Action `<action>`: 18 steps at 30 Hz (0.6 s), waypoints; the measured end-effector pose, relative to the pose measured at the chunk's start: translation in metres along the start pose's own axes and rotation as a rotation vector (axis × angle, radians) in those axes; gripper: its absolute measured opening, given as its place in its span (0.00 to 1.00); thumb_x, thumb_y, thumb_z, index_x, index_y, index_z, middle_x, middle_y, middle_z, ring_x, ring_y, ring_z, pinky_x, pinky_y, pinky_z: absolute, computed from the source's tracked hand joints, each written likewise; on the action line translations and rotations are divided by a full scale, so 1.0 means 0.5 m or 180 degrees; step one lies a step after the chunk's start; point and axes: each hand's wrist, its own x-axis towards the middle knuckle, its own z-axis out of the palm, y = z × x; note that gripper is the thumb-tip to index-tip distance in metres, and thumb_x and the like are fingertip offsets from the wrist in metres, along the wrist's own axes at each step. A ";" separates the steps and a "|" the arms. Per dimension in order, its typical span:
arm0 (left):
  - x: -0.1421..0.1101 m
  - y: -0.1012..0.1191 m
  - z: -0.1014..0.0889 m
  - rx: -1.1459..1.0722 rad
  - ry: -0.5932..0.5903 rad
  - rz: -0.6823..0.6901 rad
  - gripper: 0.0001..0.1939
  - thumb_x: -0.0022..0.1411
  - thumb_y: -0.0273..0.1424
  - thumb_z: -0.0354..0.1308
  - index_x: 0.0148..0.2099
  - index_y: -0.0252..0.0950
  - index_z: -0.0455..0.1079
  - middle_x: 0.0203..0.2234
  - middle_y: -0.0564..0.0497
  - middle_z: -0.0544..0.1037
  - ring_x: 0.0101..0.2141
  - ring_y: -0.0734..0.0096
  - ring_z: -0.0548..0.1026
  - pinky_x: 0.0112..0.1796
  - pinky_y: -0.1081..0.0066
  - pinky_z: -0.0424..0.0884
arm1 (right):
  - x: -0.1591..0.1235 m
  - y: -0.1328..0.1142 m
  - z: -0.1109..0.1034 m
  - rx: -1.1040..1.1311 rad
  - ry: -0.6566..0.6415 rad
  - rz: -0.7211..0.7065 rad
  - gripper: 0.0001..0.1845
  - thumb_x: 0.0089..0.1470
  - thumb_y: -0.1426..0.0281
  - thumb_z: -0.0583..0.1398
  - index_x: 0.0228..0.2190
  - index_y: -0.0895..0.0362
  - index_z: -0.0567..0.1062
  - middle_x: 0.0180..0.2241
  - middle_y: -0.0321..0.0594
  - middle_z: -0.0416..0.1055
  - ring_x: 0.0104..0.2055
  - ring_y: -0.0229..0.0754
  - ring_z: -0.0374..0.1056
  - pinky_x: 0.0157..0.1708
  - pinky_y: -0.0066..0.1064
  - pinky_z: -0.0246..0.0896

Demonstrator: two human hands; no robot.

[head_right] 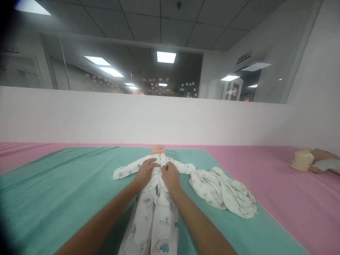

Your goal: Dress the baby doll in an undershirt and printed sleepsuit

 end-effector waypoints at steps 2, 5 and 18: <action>-0.017 0.007 -0.008 0.0014 0.0003 0.0147 0.21 0.55 0.20 0.43 0.43 0.44 0.71 0.51 0.52 0.65 0.53 0.65 0.58 0.53 0.58 0.56 | -0.033 -0.009 -0.016 -0.0093 -0.0007 -0.0168 0.11 0.53 0.64 0.48 0.22 0.55 0.58 0.19 0.31 0.57 0.23 0.36 0.54 0.24 0.27 0.43; -0.043 0.013 -0.014 -0.0090 -0.0022 0.0220 0.18 0.58 0.23 0.44 0.45 0.43 0.69 0.53 0.51 0.64 0.54 0.65 0.58 0.53 0.59 0.57 | -0.073 -0.024 -0.038 -0.0326 -0.0341 -0.0636 0.14 0.55 0.60 0.48 0.23 0.55 0.60 0.23 0.33 0.61 0.25 0.36 0.56 0.24 0.27 0.43; -0.068 0.006 -0.009 -0.0245 -0.0078 0.0196 0.21 0.62 0.26 0.40 0.53 0.46 0.65 0.56 0.52 0.60 0.56 0.65 0.55 0.55 0.56 0.53 | -0.080 -0.047 -0.040 -0.0973 -0.0556 -0.1080 0.10 0.53 0.68 0.50 0.23 0.56 0.65 0.26 0.37 0.65 0.31 0.38 0.60 0.27 0.30 0.41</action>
